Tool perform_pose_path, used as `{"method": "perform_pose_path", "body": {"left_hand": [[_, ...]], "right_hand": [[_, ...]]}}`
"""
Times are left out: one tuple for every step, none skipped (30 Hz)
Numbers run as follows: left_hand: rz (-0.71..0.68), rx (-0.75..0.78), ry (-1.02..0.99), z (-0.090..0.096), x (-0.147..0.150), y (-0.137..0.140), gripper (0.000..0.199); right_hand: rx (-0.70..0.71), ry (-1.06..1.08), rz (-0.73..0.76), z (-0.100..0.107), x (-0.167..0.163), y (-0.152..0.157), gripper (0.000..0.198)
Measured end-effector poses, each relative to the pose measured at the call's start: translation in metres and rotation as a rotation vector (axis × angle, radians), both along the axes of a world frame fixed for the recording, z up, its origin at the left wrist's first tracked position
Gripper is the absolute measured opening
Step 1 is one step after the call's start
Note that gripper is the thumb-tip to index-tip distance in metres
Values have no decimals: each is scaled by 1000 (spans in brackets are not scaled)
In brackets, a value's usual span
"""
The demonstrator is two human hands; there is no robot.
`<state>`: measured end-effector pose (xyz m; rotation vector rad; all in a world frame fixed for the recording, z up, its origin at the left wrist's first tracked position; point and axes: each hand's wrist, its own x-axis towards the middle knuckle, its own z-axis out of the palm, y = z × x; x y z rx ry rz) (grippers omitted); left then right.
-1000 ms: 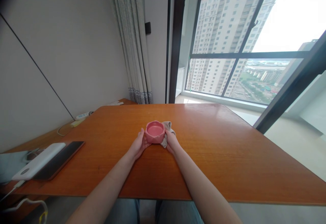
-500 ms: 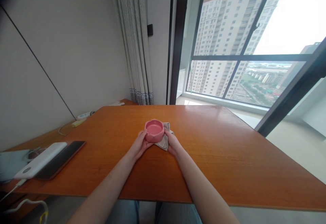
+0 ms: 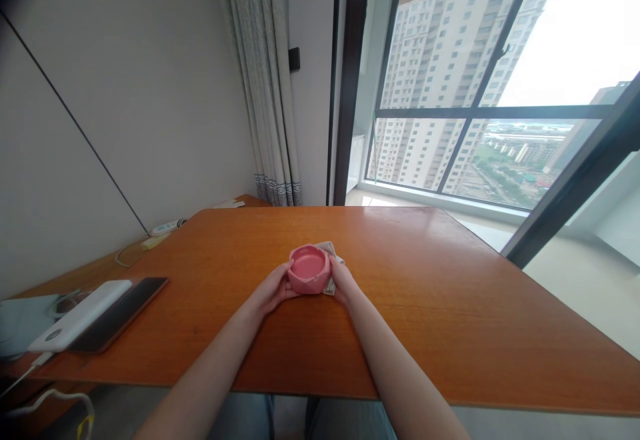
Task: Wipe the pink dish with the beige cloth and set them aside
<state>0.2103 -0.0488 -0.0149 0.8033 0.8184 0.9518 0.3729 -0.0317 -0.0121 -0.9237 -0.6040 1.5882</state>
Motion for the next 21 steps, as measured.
{"method": "perform_pose_path", "body": {"left_hand": [[52,13,-36,0,1,1,46],[109,27,-70,0,3,2,45],[162,41,-91,0,4,2,47],[201,55,-92,0,4,2,49],[215,67,-72,0,5,2,54],[200,77,-38,0,4,1,58],[164,86,0,0,4,0,61],[120,90,31,-1,3,-1,61],[81,88,46,-1,3,-2,58],[54,82,47,-1,2,-2,54],[45,79,40,-2,1,-1,50],[49,80,35,-2,1,-1,47],[52,83,43,-2,0,0,46],[53,84,63,-2,-1,1,45],[49,84,91,-1,-2,1,43],[37,82,116,0,-3,1,41],[13,74,133,1,-5,1,40],[-22,65,139,2,-6,1,39],[-60,57,138,4,-8,0,38],[-94,49,135,5,-10,0,38],[-125,39,131,6,-12,0,38]], "right_hand": [[-31,21,-2,1,-1,0,13],[-67,40,15,3,-2,-1,14],[-93,53,41,5,-4,-2,15],[-90,59,60,7,-6,-3,16],[-75,61,70,8,-7,-4,17],[-59,61,64,9,-9,-5,17],[-47,60,47,9,-10,-5,18],[-36,59,21,9,-10,-5,17],[-32,54,-4,8,-10,-5,17],[-31,44,-20,7,-8,-4,15],[-32,31,-27,5,-7,-3,14],[-28,18,-27,4,-4,-2,13],[-22,10,-19,3,-2,0,13],[-13,7,-4,2,0,0,13],[-6,12,17,2,1,1,14],[2,20,39,2,2,1,15],[9,27,57,3,3,1,16],[13,28,66,3,3,1,16],[16,23,66,4,3,0,16],[23,15,62,4,3,0,15],[32,3,56,4,3,0,14]]}}
